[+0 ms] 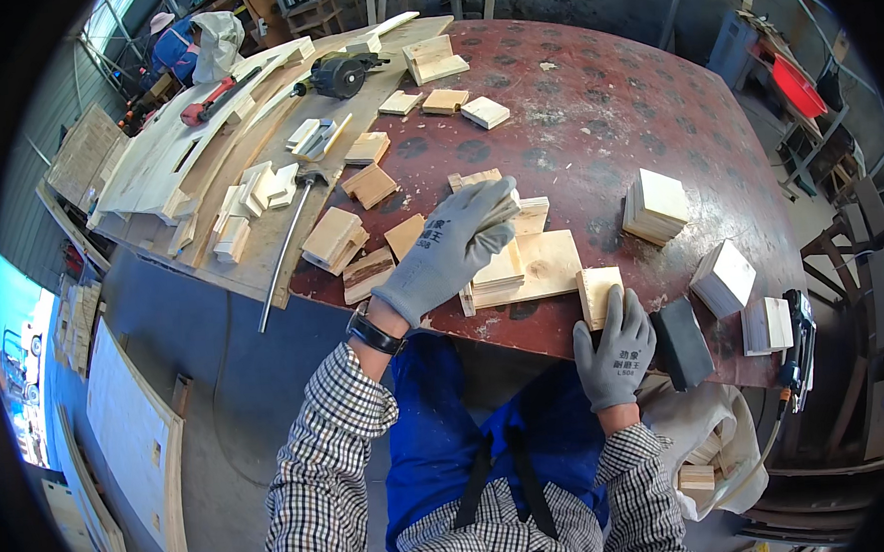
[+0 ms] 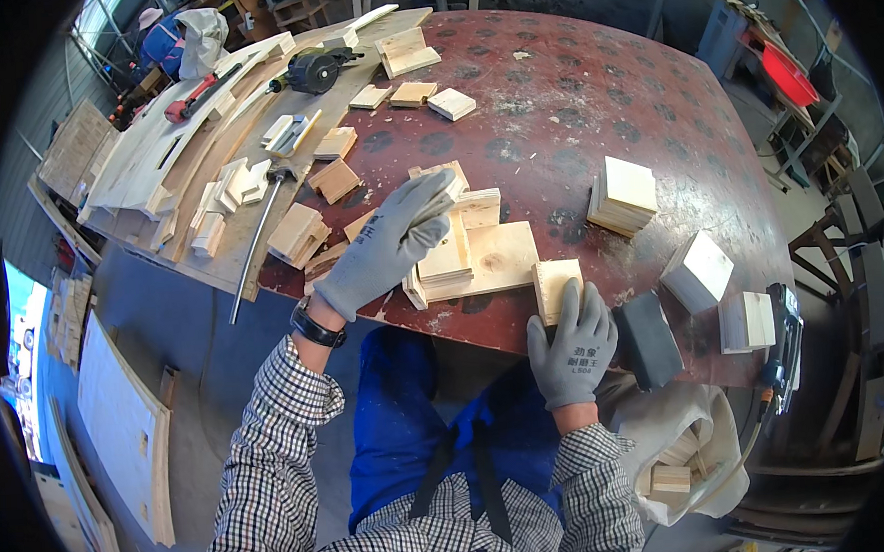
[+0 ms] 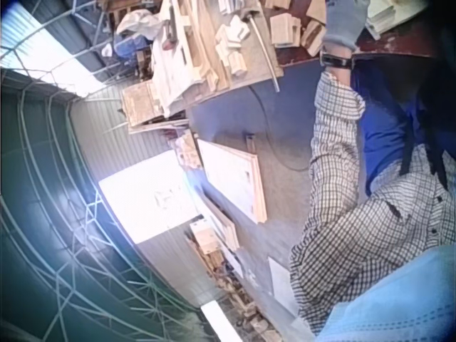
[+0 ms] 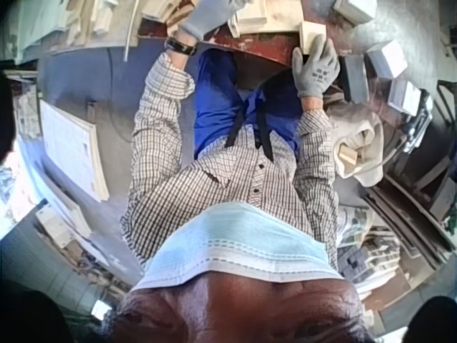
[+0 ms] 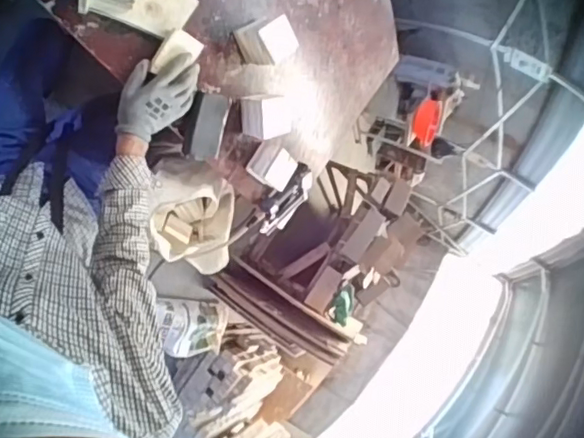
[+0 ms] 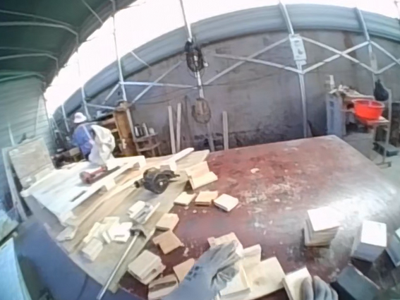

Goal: The person sorts small wooden blocks on a workbench, picking them up, inspecting them, and placing them into stacks. The person also handles a small wooden box, placing blocks inside it and arranging them.

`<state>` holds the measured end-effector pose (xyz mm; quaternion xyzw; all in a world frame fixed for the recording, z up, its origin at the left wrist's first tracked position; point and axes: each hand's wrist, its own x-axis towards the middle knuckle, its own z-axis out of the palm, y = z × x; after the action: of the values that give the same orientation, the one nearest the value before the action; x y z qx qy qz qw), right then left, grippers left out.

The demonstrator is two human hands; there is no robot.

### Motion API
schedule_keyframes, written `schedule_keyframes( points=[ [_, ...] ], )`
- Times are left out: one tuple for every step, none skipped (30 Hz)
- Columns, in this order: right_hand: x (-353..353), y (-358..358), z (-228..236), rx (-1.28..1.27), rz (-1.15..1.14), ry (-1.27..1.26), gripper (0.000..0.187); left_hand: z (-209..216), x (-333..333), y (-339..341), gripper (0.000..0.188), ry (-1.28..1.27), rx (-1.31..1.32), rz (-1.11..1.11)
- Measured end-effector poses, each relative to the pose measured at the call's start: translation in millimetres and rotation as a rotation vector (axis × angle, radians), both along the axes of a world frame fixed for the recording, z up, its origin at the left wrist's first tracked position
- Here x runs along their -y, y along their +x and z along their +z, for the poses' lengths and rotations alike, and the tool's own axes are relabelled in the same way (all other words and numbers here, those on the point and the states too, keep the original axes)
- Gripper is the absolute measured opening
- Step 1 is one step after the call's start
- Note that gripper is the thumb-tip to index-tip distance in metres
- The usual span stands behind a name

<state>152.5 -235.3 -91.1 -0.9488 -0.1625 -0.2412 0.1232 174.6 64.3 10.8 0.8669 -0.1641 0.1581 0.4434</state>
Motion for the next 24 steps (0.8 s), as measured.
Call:
schedule_keyframes(
  points=[
    [3,-1,-1,-0.007,-0.005,0.0,0.077,4,3,-3,0.059,-0.239,0.029,-0.044],
    [2,-2,-2,-0.007,-0.007,-0.007,0.077,14,-5,-10,0.057,-0.104,0.135,0.078],
    [0,-1,-1,-0.006,-0.011,-0.016,0.076,20,-13,-16,0.055,-0.063,0.202,0.21],
    [0,-1,-2,-0.003,-0.021,-0.031,0.076,21,-21,-22,0.055,-0.131,0.327,0.27],
    [1,-1,-2,0.0,-0.018,-0.025,0.076,20,-35,-31,0.054,-0.119,0.363,0.376],
    [2,-1,-2,-0.004,-0.025,-0.03,0.076,21,-48,-40,0.053,-0.108,0.393,0.479],
    [1,0,-2,-0.006,-0.018,-0.035,0.077,12,-73,-51,0.053,0.014,0.463,0.608],
    [2,0,-3,-0.001,-0.022,-0.038,0.077,14,-86,-60,0.052,0.105,0.516,0.688],
    [1,0,-3,0.001,-0.019,-0.03,0.077,6,-112,-69,0.052,0.228,0.538,0.764],
    [2,0,-5,0.006,-0.019,-0.031,0.077,-3,-128,-76,0.052,0.229,0.5,0.802],
    [1,0,-6,0.003,-0.017,-0.037,0.077,-9,-141,-87,0.053,0.239,0.46,0.847],
    [3,0,-5,0.01,-0.023,-0.048,0.077,-17,-147,-94,0.052,0.139,0.395,0.856],
    [2,0,-5,0.017,-0.022,-0.053,0.077,-24,-154,-103,0.052,0.044,0.331,0.868],
    [1,0,-6,0.015,-0.02,-0.049,0.077,-32,-161,-111,0.052,-0.05,0.267,0.879],
    [1,-1,-5,0.015,-0.02,-0.051,0.077,-42,-170,-117,0.051,-0.023,0.246,0.895],
    [2,-1,-4,0.014,-0.021,-0.054,0.077,-53,-177,-121,0.05,0.003,0.222,0.909],
    [2,-1,-5,0.02,-0.017,-0.056,0.077,-64,-183,-124,0.05,0.029,0.198,0.923],
    [1,0,-7,0.027,-0.01,-0.059,0.077,-71,-186,-125,0.05,0.006,0.178,0.935],
    [0,1,-7,0.034,-0.003,-0.061,0.077,-78,-189,-126,0.049,-0.018,0.158,0.947],
    [2,1,-7,0.037,-0.005,-0.067,0.077,-85,-192,-127,0.049,-0.041,0.138,0.96],
    [2,1,-7,0.04,-0.003,-0.066,0.076,-87,-193,-125,0.049,-0.228,0.135,0.928],
    [1,1,-6,0.02,-0.013,-0.059,0.077,-86,-190,-122,0.049,-0.403,0.137,0.893],
    [1,0,-6,0.014,-0.018,-0.056,0.078,-86,-188,-119,0.049,-0.577,0.139,0.851],
    [2,1,-5,0.016,-0.022,-0.066,0.078,-88,-188,-117,0.049,-0.881,0.085,0.869]
  ],
)
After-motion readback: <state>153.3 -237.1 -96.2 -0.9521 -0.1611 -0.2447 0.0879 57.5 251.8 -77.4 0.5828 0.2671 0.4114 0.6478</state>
